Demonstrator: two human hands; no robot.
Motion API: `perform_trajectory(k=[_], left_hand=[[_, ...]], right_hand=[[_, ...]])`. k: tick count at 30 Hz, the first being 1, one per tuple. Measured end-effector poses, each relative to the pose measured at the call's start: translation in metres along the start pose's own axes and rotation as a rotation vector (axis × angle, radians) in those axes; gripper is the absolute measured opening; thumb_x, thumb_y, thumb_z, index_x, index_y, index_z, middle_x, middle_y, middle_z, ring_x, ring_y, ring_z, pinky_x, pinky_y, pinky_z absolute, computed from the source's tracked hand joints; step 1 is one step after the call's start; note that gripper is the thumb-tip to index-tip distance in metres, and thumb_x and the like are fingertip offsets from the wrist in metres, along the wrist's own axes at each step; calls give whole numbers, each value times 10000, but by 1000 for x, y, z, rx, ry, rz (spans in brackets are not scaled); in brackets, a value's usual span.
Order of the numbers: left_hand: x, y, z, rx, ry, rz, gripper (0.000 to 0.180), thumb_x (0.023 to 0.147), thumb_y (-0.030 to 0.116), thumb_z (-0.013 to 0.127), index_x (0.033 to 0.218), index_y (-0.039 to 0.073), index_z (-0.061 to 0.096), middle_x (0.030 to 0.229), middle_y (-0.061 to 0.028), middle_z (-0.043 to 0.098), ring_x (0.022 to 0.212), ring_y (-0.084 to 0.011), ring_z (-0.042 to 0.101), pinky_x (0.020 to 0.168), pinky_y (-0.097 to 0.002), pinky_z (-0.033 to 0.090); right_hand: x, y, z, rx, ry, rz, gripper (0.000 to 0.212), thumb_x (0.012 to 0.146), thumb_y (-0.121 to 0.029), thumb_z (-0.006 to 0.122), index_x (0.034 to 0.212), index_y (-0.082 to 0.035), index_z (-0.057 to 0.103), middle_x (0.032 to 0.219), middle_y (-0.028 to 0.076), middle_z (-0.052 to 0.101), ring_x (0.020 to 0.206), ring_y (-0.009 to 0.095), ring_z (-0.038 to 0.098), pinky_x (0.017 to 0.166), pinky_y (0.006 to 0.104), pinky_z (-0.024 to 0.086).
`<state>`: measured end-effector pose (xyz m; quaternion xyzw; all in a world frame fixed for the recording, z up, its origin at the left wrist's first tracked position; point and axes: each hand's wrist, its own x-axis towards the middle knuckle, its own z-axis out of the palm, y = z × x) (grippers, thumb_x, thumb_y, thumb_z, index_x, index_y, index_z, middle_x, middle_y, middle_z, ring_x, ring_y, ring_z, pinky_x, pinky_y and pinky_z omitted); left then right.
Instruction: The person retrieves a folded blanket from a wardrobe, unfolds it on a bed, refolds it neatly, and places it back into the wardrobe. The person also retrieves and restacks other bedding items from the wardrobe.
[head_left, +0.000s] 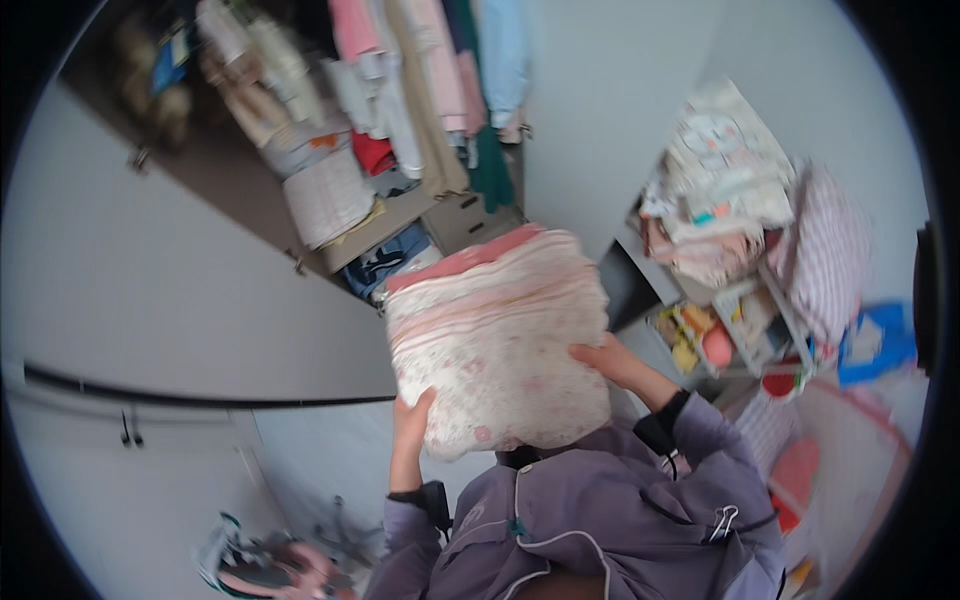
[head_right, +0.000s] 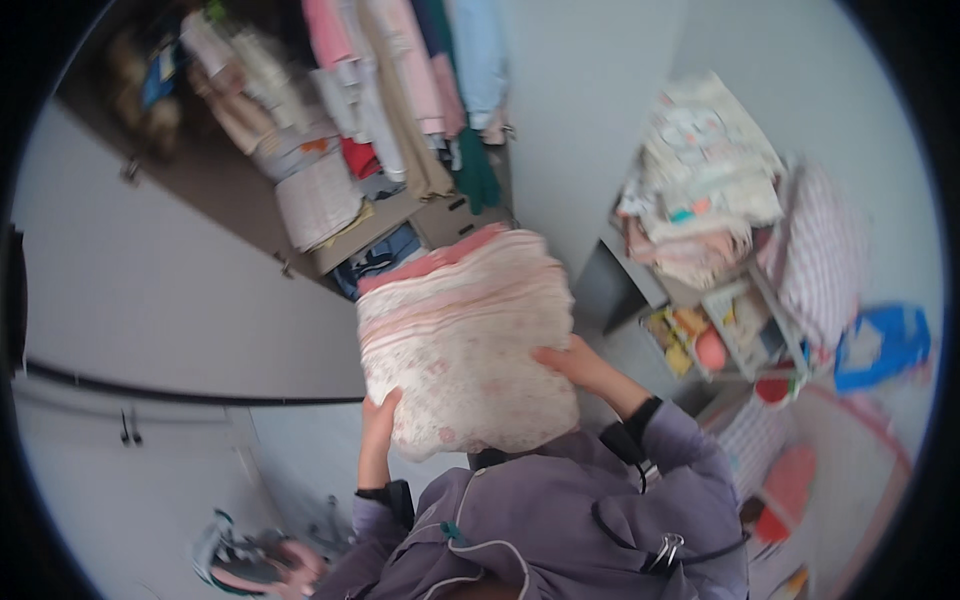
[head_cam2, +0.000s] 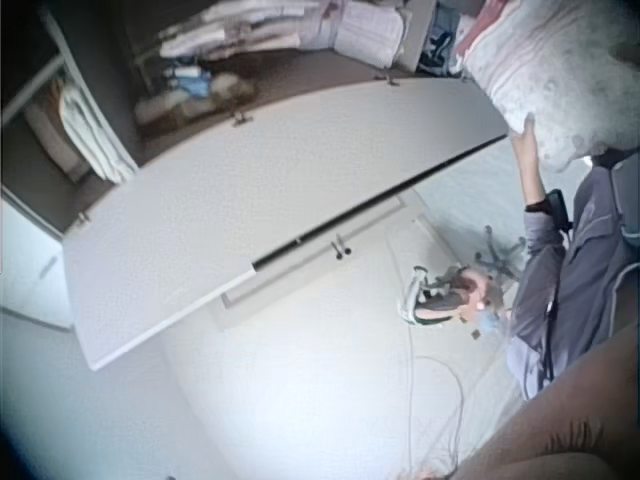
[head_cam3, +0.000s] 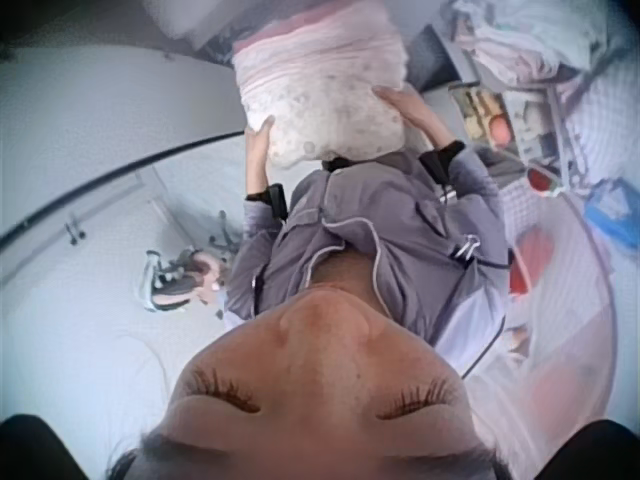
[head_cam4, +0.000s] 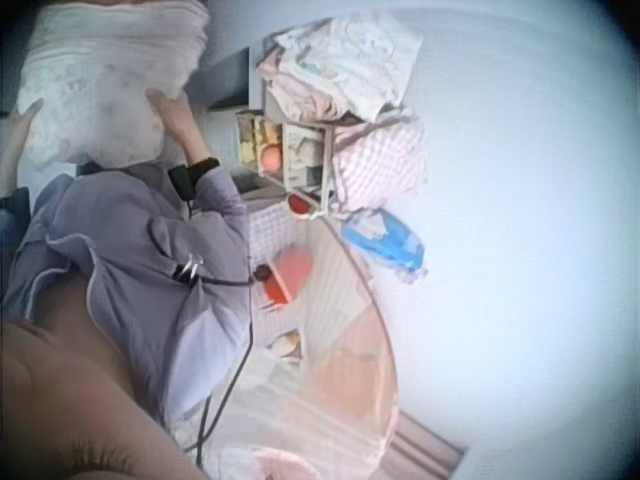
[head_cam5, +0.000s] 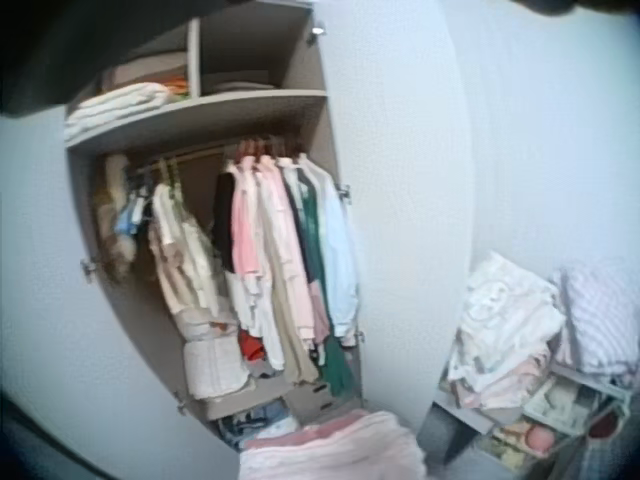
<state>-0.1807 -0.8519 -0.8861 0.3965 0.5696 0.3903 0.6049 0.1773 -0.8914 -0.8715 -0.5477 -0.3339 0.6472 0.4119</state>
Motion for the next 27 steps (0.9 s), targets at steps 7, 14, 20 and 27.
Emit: perform_trajectory(k=[7, 14, 20, 27], left_hand=[[-43, -9, -79, -19, 205, -70, 486, 857, 89, 578, 1293, -39, 404, 1202, -135, 555, 1053, -221, 563, 899, -331, 452], [-31, 18, -62, -106, 287, 45, 420, 855, 79, 582, 1228, -73, 463, 1158, -133, 580, 1012, -195, 567, 888, -319, 441], [29, 75, -2, -102, 212, 264, 365, 847, 40, 583, 1186, -65, 499, 1124, -110, 591, 985, -159, 560, 878, -291, 434], [136, 151, 74, -44, 130, 624, 326, 762, 43, 658, 1064, -59, 592, 994, -91, 654, 883, -159, 612, 801, -303, 482]], right_hand=[[37, 0, 92, -149, -255, 68, 508, 797, -304, 686, 1204, -30, 552, 1088, 107, 625, 989, 185, 580, 866, 317, 452], [59, -52, 88, -78, -360, -16, 499, 807, -251, 695, 1223, -23, 538, 1145, 102, 612, 1042, 169, 564, 909, 312, 435], [84, -139, 47, -165, -313, -240, 434, 836, -150, 669, 1229, -21, 535, 1157, 67, 607, 1047, 142, 555, 896, 309, 445], [172, -183, -26, -467, -84, -748, 583, 783, -131, 709, 1303, -41, 460, 1248, 94, 547, 1146, 197, 510, 975, 339, 397]])
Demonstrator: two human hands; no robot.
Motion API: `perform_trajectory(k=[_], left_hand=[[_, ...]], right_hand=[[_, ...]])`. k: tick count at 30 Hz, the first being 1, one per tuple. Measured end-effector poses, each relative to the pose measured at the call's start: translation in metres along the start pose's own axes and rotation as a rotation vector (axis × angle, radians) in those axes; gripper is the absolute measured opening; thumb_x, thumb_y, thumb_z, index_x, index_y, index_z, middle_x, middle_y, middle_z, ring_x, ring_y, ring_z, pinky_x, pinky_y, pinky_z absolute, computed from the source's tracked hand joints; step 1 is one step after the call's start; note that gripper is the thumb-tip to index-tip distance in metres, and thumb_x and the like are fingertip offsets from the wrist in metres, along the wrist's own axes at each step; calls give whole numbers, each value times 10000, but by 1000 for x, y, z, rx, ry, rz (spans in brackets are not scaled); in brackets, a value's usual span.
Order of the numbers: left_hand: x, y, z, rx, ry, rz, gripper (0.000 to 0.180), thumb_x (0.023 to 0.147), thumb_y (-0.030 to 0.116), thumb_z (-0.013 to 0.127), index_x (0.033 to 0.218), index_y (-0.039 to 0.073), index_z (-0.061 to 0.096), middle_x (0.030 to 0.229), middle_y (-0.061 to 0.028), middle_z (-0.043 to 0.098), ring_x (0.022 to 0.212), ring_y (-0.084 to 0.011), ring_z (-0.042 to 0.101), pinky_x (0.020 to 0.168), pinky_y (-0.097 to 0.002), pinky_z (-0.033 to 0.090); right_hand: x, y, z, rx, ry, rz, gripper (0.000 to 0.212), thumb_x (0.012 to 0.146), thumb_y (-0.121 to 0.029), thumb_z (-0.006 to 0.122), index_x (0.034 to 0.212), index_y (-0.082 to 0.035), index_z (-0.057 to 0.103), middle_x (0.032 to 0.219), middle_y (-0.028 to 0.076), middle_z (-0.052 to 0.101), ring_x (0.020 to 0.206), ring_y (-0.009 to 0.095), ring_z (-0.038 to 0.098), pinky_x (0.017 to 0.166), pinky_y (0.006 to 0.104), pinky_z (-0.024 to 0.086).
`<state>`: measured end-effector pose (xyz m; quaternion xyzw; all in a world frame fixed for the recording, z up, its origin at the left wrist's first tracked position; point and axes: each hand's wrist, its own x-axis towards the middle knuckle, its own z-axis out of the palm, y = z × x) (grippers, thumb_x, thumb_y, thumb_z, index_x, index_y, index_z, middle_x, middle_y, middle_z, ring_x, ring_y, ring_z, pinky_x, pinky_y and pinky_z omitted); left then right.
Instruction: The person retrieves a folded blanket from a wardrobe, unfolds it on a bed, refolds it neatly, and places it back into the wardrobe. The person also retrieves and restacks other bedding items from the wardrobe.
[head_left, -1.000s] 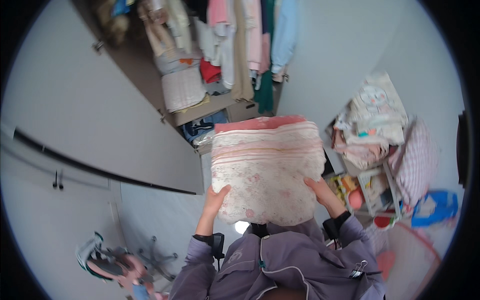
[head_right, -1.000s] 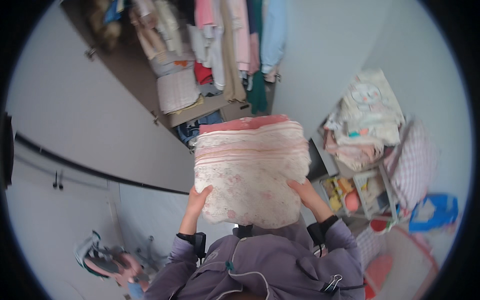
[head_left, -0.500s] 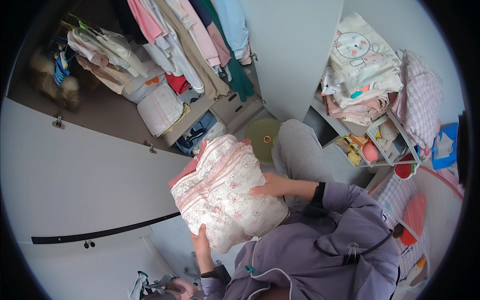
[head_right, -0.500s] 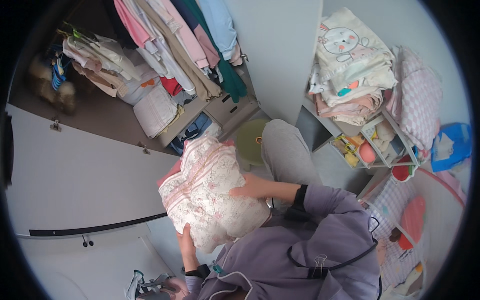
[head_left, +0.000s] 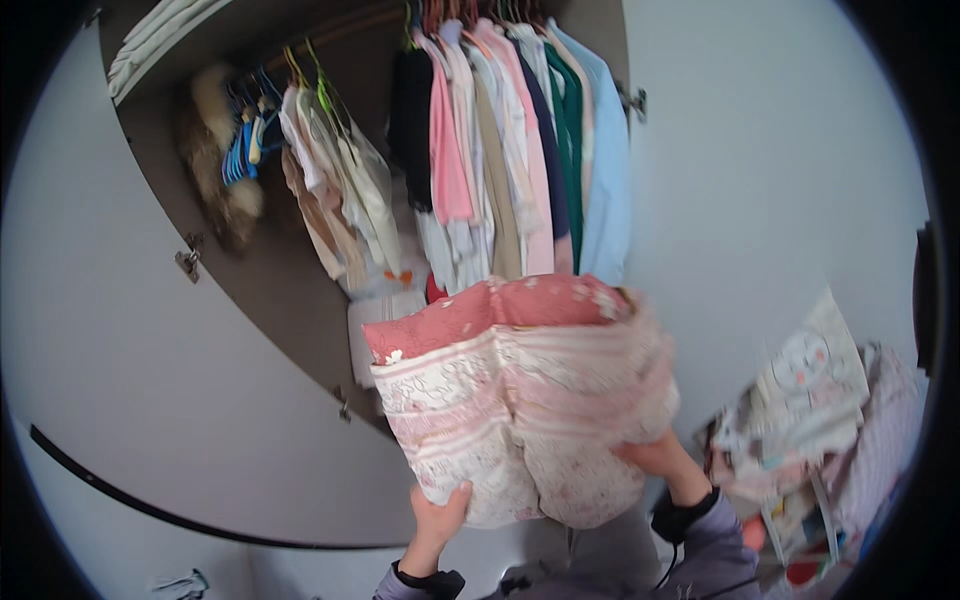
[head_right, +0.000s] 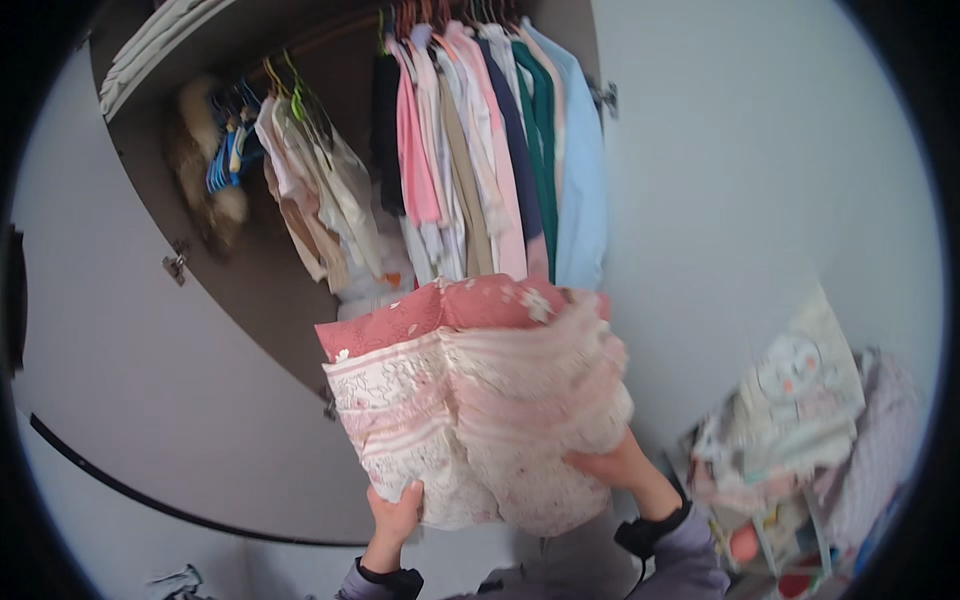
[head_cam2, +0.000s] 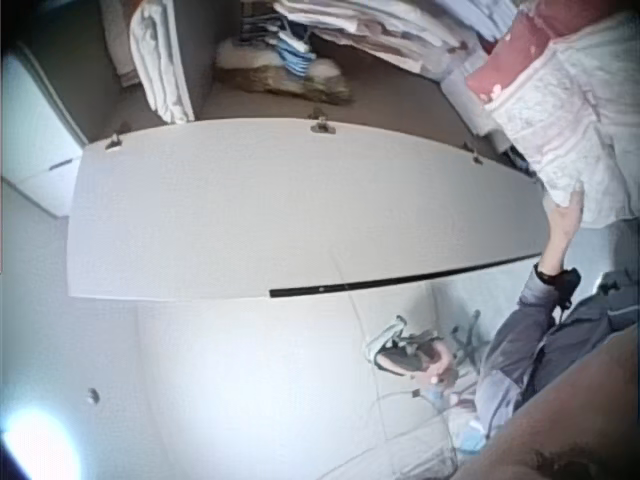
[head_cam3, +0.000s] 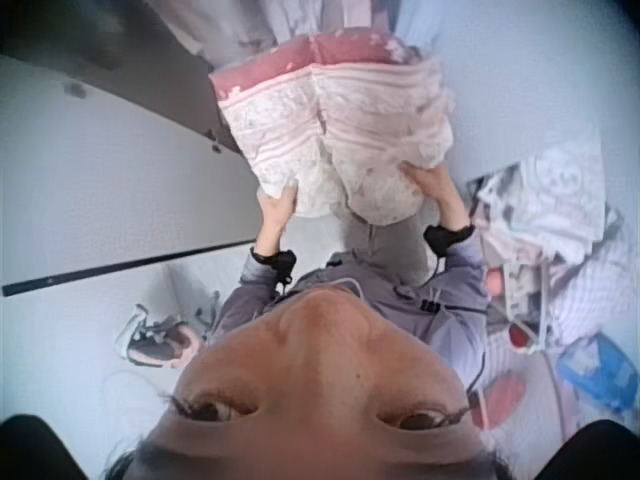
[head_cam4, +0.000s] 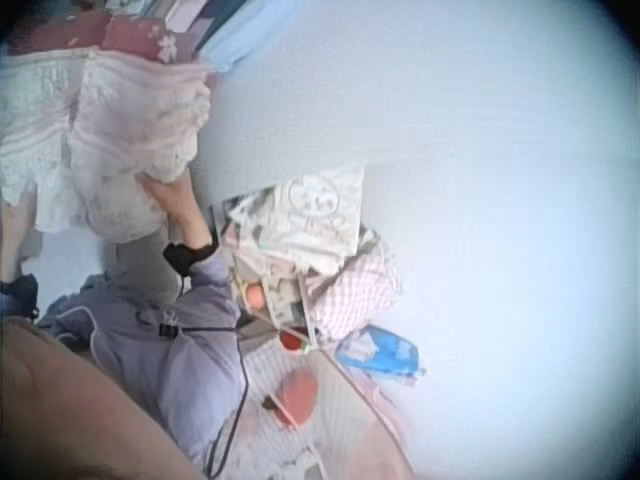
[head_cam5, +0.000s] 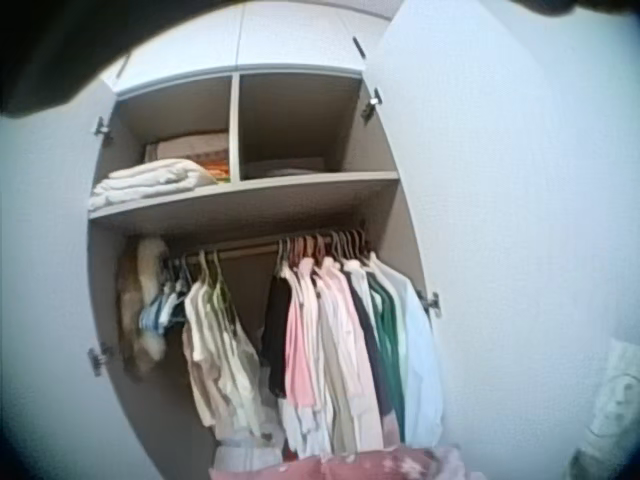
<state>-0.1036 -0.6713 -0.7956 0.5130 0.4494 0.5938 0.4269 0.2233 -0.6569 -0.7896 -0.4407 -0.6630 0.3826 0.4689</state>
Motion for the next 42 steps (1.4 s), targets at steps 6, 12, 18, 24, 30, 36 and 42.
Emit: perform_trajectory(k=[6, 12, 18, 24, 30, 36, 42], left_hand=[[135, 90, 95, 389, -170, 576, 413, 615, 122, 776, 988, -12, 660, 969, -136, 678, 900, -269, 665, 818, -351, 502], [233, 264, 157, 254, -276, 356, 429, 631, 104, 763, 1032, -5, 655, 1045, -133, 666, 987, -261, 639, 897, -371, 466], [270, 377, 175, 315, -260, 510, 431, 633, 105, 760, 1038, 0, 656, 1065, -134, 659, 1010, -264, 630, 918, -385, 455], [326, 503, 186, 600, -188, 819, 429, 650, 120, 750, 1051, 11, 649, 1069, -144, 647, 1009, -295, 620, 914, -411, 450], [430, 617, 175, 348, -79, 563, 345, 787, 105, 669, 1094, -30, 585, 1012, -116, 661, 889, -178, 634, 795, -310, 497], [505, 639, 172, 1266, 58, 366, 465, 854, 167, 600, 1215, -83, 446, 934, -199, 659, 807, -336, 646, 784, -393, 511], [485, 615, 211, 1556, -351, 638, 626, 899, 337, 506, 1411, 71, 262, 1455, -253, 218, 1356, -383, 222, 1073, -518, 249]], right_hand=[[78, 50, -98, -406, -62, -44, 589, 814, -172, 675, 1329, -39, 424, 1273, 109, 522, 1163, 209, 498, 976, 338, 397], [197, -56, -183, -332, -51, 92, 576, 827, -188, 661, 1326, -29, 422, 1265, 113, 525, 1149, 211, 508, 964, 337, 409], [291, -202, -227, -214, 117, 11, 565, 840, -204, 647, 1323, -20, 421, 1258, 117, 528, 1136, 213, 518, 951, 336, 421], [363, -351, -256, 5, 371, -170, 556, 852, -220, 633, 1320, -10, 419, 1251, 121, 530, 1123, 215, 528, 939, 335, 433], [422, -457, -271, 544, 492, -177, 548, 865, -236, 620, 1318, -1, 418, 1244, 125, 533, 1109, 216, 538, 926, 334, 445], [493, -457, -276, 1042, 70, 258, 512, 880, -239, 604, 1257, 70, 448, 1110, 159, 605, 937, 215, 631, 778, 319, 534], [495, -449, -278, 956, 113, 317, 505, 880, -242, 602, 1240, 82, 460, 1077, 168, 617, 870, 219, 659, 723, 313, 562]])
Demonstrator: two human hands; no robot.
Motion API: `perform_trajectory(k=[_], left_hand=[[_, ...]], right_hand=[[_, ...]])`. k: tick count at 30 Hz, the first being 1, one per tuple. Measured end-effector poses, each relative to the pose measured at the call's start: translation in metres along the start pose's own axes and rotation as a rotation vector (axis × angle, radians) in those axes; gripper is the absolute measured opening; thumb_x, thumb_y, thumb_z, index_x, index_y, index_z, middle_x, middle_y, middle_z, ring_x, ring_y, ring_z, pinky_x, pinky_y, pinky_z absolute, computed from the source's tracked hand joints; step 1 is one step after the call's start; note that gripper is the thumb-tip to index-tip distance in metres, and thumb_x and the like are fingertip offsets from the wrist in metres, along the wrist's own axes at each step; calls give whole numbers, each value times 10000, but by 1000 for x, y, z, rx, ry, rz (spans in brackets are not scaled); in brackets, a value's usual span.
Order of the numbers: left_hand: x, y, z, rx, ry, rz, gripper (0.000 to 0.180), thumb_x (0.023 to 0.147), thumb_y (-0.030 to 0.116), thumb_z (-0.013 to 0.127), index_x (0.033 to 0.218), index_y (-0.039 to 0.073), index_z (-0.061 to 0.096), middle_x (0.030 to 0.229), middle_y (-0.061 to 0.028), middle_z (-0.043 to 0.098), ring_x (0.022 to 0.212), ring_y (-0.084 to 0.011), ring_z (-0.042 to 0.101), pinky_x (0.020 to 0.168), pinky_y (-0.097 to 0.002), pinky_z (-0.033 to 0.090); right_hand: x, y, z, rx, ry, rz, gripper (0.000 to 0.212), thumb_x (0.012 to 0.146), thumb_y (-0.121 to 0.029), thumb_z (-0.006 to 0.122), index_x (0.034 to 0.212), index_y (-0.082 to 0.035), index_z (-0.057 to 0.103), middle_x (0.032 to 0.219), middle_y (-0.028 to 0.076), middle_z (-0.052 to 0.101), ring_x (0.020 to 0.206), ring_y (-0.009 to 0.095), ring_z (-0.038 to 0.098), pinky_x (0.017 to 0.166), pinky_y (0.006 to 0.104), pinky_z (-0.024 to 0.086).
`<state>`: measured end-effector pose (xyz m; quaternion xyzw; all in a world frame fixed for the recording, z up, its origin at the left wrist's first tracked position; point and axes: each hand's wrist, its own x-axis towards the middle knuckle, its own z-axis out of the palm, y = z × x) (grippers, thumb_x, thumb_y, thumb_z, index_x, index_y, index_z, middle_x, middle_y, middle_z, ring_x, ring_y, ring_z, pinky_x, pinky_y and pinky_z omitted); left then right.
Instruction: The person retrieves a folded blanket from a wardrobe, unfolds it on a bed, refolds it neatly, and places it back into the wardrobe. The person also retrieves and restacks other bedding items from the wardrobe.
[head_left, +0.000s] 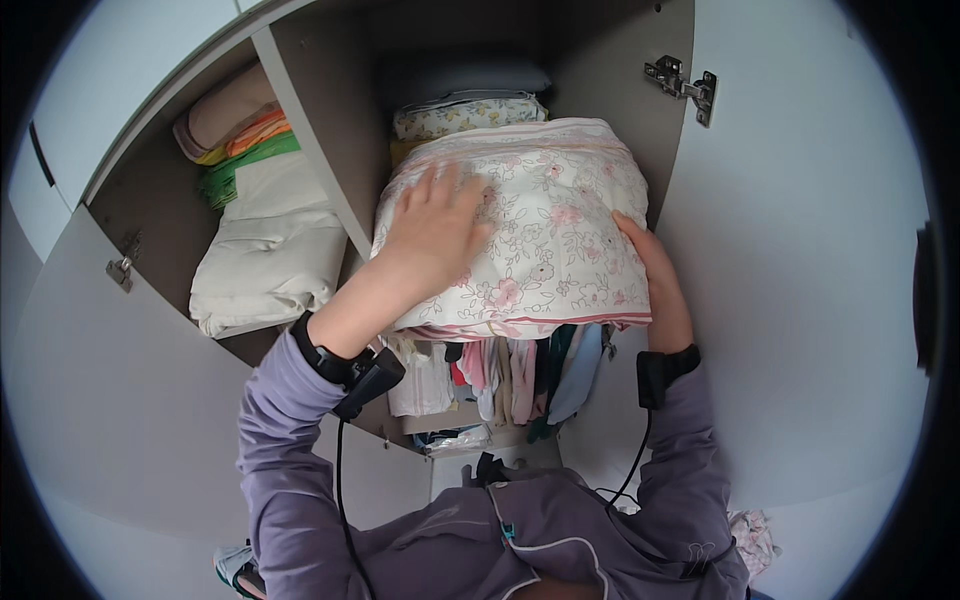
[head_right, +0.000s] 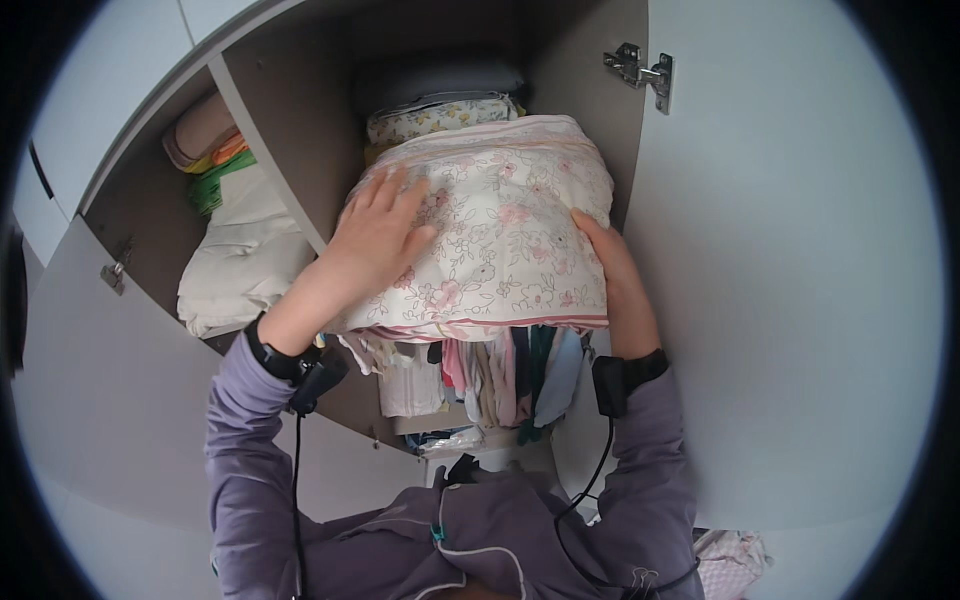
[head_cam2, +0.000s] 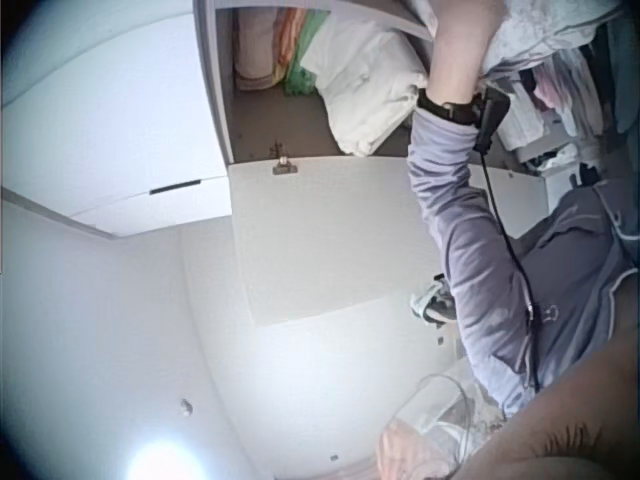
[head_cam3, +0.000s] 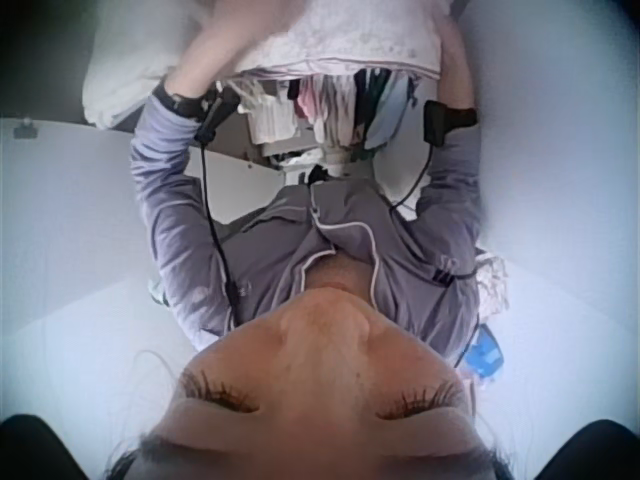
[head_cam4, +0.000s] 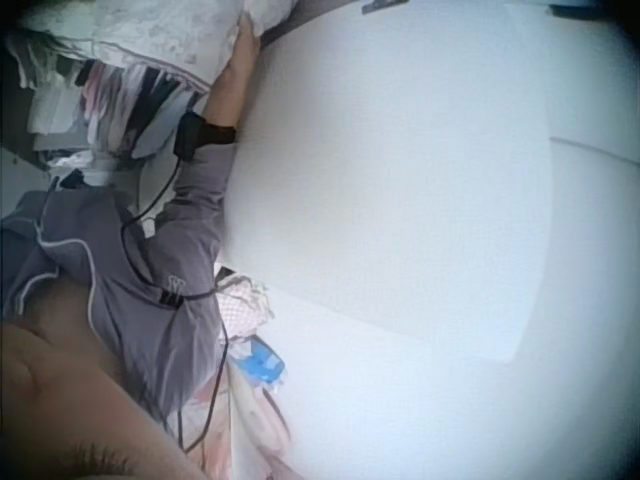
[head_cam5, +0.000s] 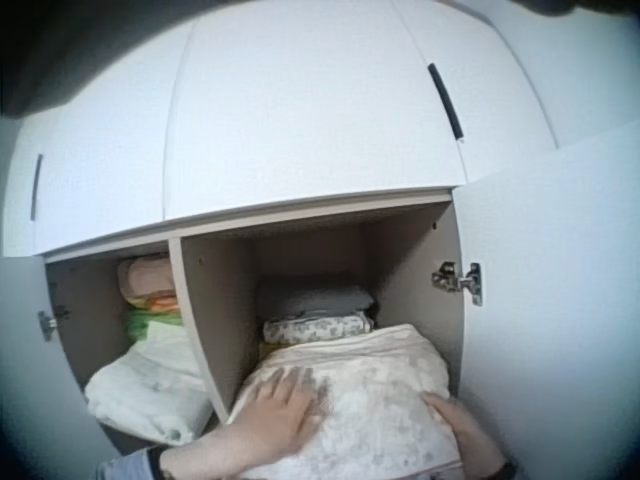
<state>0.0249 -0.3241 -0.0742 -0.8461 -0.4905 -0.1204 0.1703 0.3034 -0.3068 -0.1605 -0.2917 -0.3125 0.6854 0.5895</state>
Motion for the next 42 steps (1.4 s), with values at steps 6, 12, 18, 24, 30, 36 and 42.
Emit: perform_trajectory(k=[6, 12, 18, 24, 30, 36, 42], left_hand=[[46, 32, 3, -56, -613, -3, 776, 911, 622, 193, 1477, 123, 14, 1526, -180, -25, 1412, -345, -26, 1102, -556, 92], [65, 28, 45, -115, -670, -123, 784, 911, 603, 181, 1474, 90, -6, 1534, -150, -61, 1413, -339, -55, 1081, -608, 33], [105, 42, 64, -315, -486, -428, 683, 918, 520, 254, 1430, 69, 293, 1533, -141, 106, 1410, -355, 35, 1038, -667, 31], [37, 17, 40, -434, -331, 81, 611, 911, 465, 395, 1330, 21, 433, 1400, -226, 361, 1341, -374, 266, 1086, -538, 158], [-56, 8, 51, -283, 53, 106, 875, 751, 519, 632, 1415, 63, 288, 1456, -247, 230, 1371, -393, 178, 1091, -548, 143], [-45, 41, 58, -261, 148, -77, 921, 651, 317, 764, 1403, 58, 300, 1436, -270, 235, 1345, -430, 202, 1068, -588, 161], [-44, 42, 67, -271, 202, -96, 907, 615, 180, 788, 1393, 88, 331, 1440, -243, 254, 1335, -415, 233, 1059, -581, 204]], right_hand=[[10, -17, -1, -102, 64, 33, 509, 870, -218, 604, 1246, 88, 448, 1074, 160, 619, 863, 216, 653, 745, 321, 548], [29, -50, 48, -601, -63, -222, 388, 828, -153, 592, 1159, 44, 544, 1009, 131, 646, 846, 196, 637, 727, 307, 520], [96, -91, 180, -2057, -635, -556, 458, 776, -113, 543, 1226, -36, 513, 1040, 190, 630, 949, 284, 622, 794, 371, 496], [107, -50, 208, -2471, -558, -307, 508, 772, -130, 519, 1268, -30, 479, 1125, 239, 589, 1059, 351, 568, 914, 405, 434], [130, -92, 155, -2151, -388, -291, 568, 786, -189, 517, 1320, -13, 437, 1261, 235, 511, 1168, 341, 500, 982, 367, 390], [143, -107, 141, -2450, -120, -443, 404, 745, -239, 588, 1022, 53, 626, 1004, 235, 624, 944, 365, 617, 797, 404, 491], [104, -110, 169, -2234, -106, 101, 656, 724, -452, 648, 1164, 30, 577, 1197, 221, 559, 988, 332, 603, 848, 391, 478]])
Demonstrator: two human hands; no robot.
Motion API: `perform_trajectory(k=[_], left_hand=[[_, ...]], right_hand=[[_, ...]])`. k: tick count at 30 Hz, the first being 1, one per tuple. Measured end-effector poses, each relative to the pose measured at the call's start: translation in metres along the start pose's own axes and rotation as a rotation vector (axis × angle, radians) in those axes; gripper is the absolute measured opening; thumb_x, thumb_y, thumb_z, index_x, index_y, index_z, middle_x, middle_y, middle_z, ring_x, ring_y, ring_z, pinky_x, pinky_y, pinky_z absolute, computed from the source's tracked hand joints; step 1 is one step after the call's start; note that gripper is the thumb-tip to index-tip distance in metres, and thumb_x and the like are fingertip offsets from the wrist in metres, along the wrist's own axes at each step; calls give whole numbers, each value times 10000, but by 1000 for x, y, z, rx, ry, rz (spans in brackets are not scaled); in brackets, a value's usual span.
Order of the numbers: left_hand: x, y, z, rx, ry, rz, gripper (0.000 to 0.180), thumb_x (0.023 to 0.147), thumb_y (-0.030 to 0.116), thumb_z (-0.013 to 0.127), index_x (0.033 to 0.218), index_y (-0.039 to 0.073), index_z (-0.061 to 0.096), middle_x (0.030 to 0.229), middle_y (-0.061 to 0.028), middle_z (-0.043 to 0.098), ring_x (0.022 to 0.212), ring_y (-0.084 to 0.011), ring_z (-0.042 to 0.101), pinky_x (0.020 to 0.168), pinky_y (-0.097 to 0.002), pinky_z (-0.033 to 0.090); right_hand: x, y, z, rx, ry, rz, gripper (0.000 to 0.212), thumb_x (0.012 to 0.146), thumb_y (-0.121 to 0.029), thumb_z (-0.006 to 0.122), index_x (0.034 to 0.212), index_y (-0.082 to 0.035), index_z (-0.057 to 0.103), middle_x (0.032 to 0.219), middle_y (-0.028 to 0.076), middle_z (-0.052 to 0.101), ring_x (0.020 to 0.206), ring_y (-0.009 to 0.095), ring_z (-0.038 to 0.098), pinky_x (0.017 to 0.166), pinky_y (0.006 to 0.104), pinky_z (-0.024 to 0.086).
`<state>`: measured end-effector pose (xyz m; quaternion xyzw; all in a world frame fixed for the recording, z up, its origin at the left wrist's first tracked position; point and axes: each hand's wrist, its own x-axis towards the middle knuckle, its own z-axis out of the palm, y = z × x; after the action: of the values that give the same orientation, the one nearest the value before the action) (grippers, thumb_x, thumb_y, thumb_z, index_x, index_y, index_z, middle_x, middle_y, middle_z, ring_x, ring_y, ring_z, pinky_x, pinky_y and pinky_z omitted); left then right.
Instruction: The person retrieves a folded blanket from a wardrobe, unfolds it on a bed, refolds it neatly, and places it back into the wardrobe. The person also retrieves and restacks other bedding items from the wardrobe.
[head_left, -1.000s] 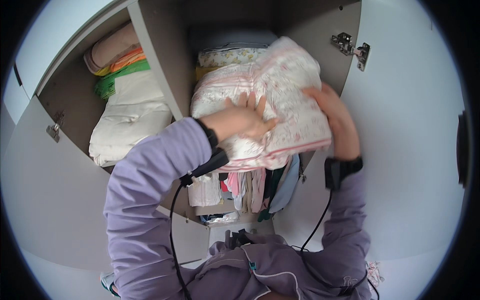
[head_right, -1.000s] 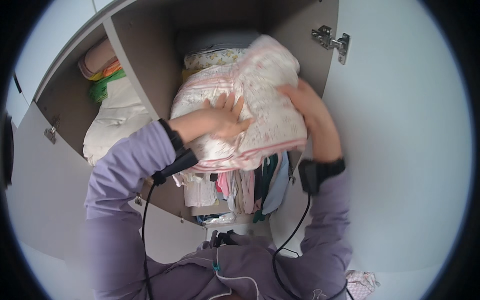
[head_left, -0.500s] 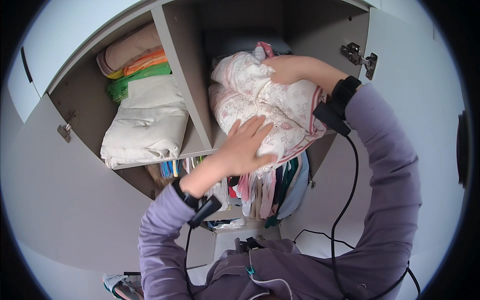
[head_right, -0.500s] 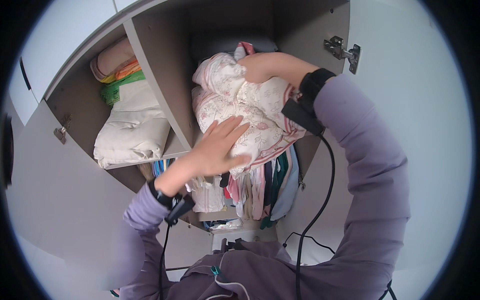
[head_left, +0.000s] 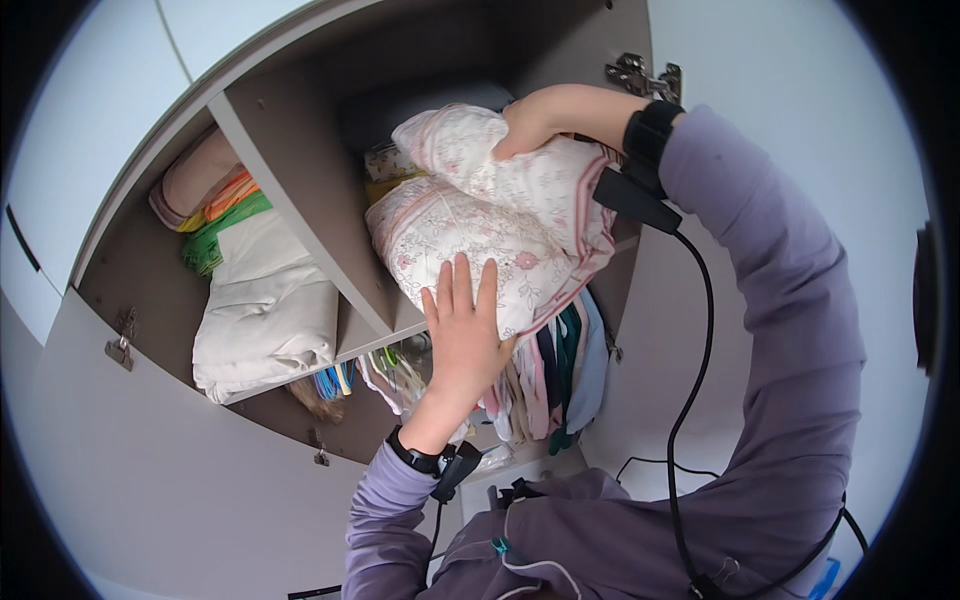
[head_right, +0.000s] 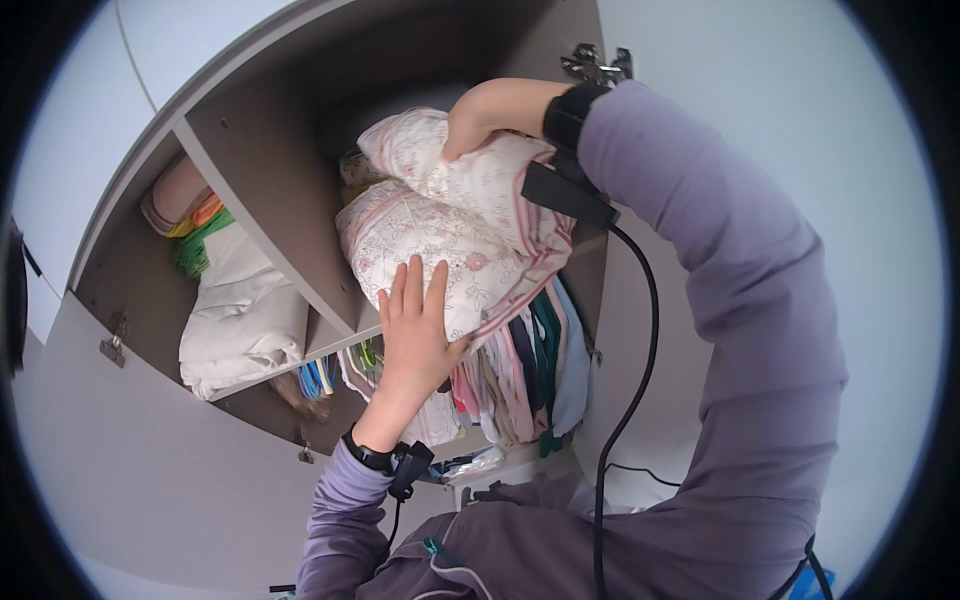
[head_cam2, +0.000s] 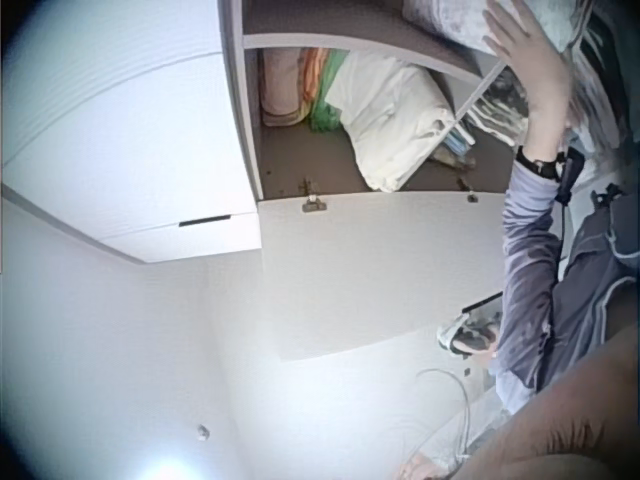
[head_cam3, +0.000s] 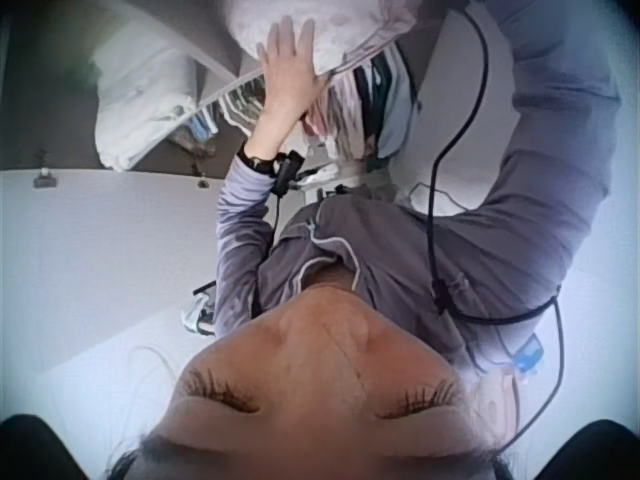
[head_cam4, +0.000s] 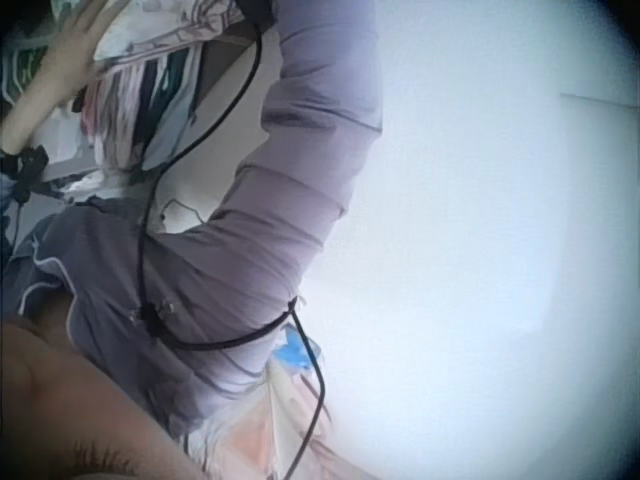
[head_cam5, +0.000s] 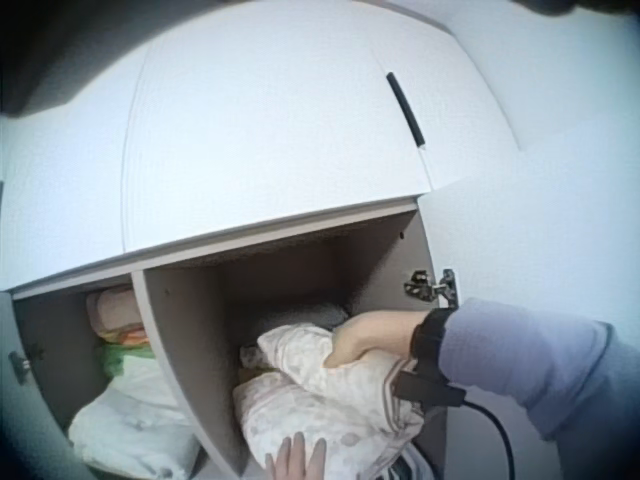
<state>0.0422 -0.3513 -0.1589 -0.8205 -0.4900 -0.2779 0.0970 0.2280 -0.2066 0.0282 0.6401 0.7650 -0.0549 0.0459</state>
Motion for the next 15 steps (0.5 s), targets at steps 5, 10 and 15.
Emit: perform_trajectory(k=[5, 10, 15], left_hand=[[-3, -25, -8, -10, -67, 94, 880, 625, 144, 790, 1390, 123, 355, 1451, -194, 276, 1335, -375, 272, 1085, -523, 219], [3, -58, -52, -181, -104, 105, 809, 617, -14, 700, 1360, 98, 401, 1413, -200, 351, 1283, -376, 364, 1074, -463, 293], [-32, 6, -55, -218, 291, 307, 599, 685, -80, 566, 1268, 12, 465, 1294, -203, 469, 1230, -364, 433, 1018, -418, 350]], right_hand=[[-11, -11, 15, -305, -35, -53, 771, 677, -540, 658, 1194, 25, 572, 1146, 223, 584, 963, 342, 605, 776, 407, 508], [-8, -11, 6, 615, -16, -37, 529, 754, -333, 676, 1132, 28, 597, 1070, 140, 637, 944, 249, 623, 769, 402, 519], [-24, -30, -9, 1542, 90, -291, 335, 833, -154, 600, 1097, 48, 564, 1020, 144, 643, 855, 214, 647, 734, 337, 549]])
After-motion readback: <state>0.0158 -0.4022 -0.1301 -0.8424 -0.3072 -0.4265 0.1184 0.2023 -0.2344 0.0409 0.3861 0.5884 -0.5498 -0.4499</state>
